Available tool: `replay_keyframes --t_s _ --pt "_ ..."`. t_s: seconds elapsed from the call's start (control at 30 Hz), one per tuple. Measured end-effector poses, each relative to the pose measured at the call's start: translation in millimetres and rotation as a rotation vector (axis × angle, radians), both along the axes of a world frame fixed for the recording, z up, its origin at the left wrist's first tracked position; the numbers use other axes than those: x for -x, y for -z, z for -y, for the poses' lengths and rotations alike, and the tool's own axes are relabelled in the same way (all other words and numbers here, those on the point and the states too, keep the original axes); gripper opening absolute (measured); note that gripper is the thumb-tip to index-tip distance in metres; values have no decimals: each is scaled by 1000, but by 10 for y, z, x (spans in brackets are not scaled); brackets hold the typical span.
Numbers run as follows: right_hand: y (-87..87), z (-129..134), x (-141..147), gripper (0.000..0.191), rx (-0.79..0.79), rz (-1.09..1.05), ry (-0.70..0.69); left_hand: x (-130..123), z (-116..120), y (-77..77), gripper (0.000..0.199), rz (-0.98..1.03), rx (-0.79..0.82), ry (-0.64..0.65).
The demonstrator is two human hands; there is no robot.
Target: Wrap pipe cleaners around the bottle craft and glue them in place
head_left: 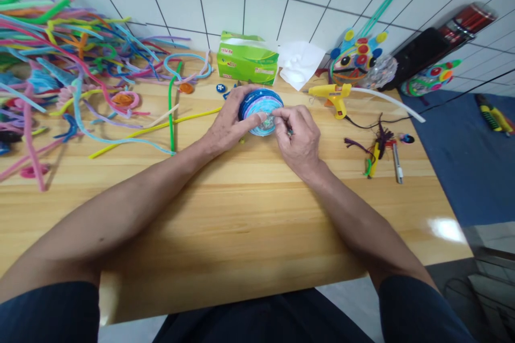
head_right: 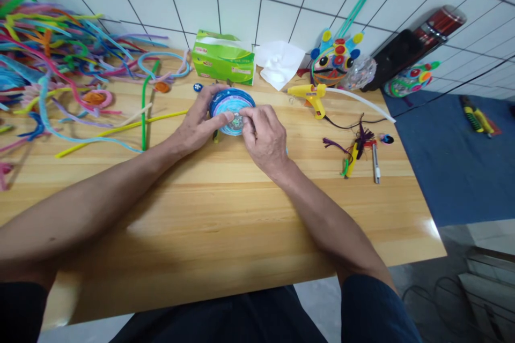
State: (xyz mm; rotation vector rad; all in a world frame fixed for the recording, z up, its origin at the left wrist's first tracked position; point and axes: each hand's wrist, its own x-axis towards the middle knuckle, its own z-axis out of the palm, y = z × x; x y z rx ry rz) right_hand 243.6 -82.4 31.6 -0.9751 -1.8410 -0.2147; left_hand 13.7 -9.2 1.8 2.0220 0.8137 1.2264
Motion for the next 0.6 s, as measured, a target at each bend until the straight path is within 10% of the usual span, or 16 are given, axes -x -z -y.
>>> replay_keyframes --t_s 0.6 --pt "111 71 15 42 138 56 14 1 -33 34 86 32 11 16"
